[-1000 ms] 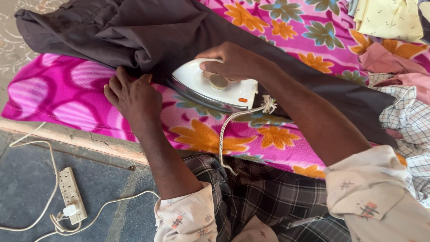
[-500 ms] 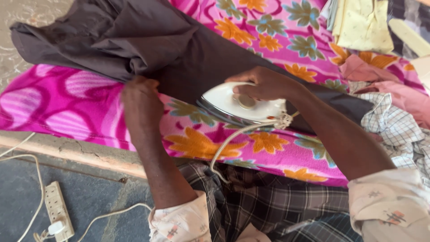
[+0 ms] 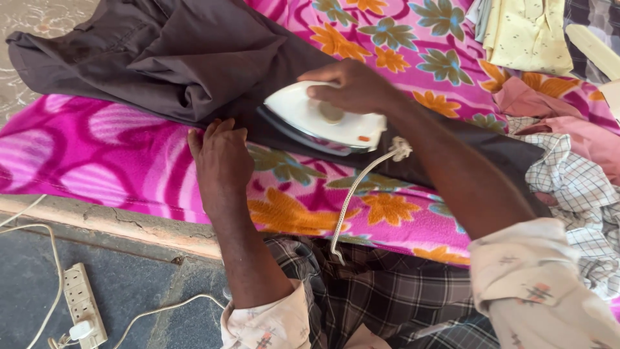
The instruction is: The person irons a pair of dark trousers laid out on a floral-patterned cloth. They use a white electric iron to smooth the fabric, repeatedly adjusting and folding the garment to press different sections.
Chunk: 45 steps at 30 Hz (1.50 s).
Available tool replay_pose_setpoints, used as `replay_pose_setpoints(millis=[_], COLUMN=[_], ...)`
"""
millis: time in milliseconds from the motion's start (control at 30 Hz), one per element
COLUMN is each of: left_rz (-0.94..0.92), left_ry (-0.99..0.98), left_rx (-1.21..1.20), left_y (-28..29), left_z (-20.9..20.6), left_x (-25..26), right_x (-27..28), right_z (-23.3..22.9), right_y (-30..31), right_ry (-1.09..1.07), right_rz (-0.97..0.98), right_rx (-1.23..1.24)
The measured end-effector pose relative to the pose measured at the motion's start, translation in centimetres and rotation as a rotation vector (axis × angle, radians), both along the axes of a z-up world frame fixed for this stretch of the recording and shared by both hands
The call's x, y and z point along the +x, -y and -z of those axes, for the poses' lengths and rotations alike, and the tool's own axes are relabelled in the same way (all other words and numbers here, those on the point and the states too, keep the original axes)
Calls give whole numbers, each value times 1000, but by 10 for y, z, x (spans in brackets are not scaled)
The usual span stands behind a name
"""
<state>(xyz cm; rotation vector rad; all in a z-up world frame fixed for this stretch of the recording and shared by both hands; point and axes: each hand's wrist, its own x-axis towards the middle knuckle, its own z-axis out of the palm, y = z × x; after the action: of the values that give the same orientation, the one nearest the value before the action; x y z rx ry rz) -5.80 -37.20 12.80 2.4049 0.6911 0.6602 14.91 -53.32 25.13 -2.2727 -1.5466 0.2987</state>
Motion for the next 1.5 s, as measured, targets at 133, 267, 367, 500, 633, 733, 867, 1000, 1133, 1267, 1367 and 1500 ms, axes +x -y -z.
replay_pose_setpoints(millis=[133, 267, 367, 500, 633, 733, 867, 1000, 1133, 1267, 1367, 1500], left_rz=[-3, -2, -9, -22, -24, -18, 0, 19, 15, 3, -1, -12], left_ry=[-51, -72, -143, -167, -166, -171, -187, -170, -170, -164, -157, -155], left_rx=[-17, -48, -69, -103, -95, -86, -89, -74, -85, -95, -112, -146], left_y=[-1, -3, -1, -2, 0, -1, -2, -4, -4, -4, -5, -3], left_z=[7, 9, 6, 4, 5, 6, 6, 6, 7, 6, 5, 3], left_x=[2, 1, 0, 2, 1, 2, 2, 0, -1, -1, -3, -3], right_x=[-4, 1, 11, 27, 34, 31, 21, 17, 31, 34, 29, 26], right_z=[26, 30, 28, 27, 29, 29, 28, 31, 31, 17, 7, 5], right_y=[-28, -39, -41, -31, -24, -26, -33, -27, -10, 20, 42, 70], right_ry=[-17, 43, 37, 32, 13, -6, 5, 20, 50, -17, -121, -197], right_rz=[158, 159, 177, 311, 281, 246, 162, 176, 171, 333, 443, 499], right_rx=[-14, 63, 89, 36, 59, 32, 8, 14, 57, -26, -117, -144])
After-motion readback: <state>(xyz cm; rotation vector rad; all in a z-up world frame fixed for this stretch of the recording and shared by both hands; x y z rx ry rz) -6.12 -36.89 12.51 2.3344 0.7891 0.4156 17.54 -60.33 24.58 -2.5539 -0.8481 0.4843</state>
